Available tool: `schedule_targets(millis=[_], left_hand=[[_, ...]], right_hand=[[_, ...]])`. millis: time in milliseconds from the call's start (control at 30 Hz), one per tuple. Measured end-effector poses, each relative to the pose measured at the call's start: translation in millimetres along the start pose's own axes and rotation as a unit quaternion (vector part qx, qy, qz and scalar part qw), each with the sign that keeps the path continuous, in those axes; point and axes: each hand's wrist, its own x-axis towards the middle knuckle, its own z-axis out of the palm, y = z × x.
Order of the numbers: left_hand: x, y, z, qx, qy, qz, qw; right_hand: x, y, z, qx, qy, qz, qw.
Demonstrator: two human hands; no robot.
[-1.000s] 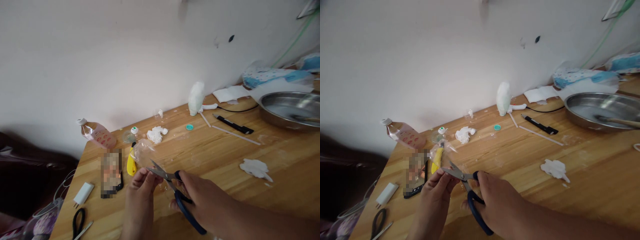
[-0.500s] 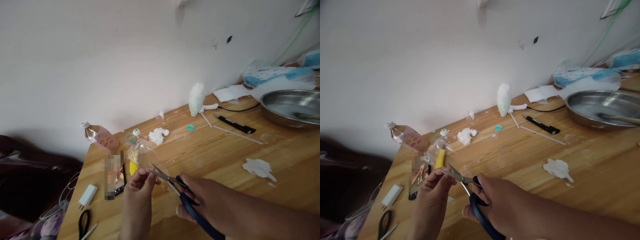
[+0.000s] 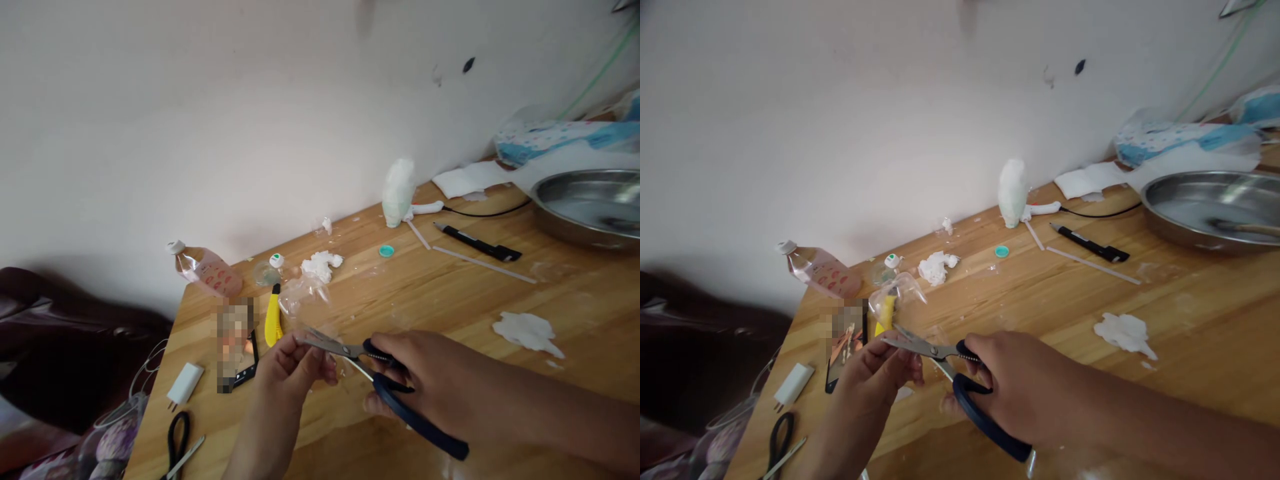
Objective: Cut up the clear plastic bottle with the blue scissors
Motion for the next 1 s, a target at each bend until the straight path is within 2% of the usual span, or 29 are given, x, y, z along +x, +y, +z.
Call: schedule_targets(millis=[133,200,333,567,833,1000], left_hand=[[3,-11,4.5,-0.009,0.09,0.02,0.996],[3,-14,5.1,0.004,0.112,0.021,0.993],[1,-9,4.5,0.08,0.11,0.023,0.99],[1,-1,5.4,0.095,0.116,0.025,0.988],[2,-11,7.6,-0.007,0.121,0.016,0.993],[2,-12,8.7,-0.01,0.124,0.015,0.992]], right_hand=[[0,-4,21,0.034,0.048,0.031,0.998],[-1,-5,29,0.052,0.058,0.038,0.996],[-2,-4,32,0.033,0.07,0.034,0.996],[0,2,37,0.012,0.089,0.022,0.996],[2,5,42,-0.027,0.099,0.021,0.995],[4,6,38,-0.044,0.097,0.021,0.994]])
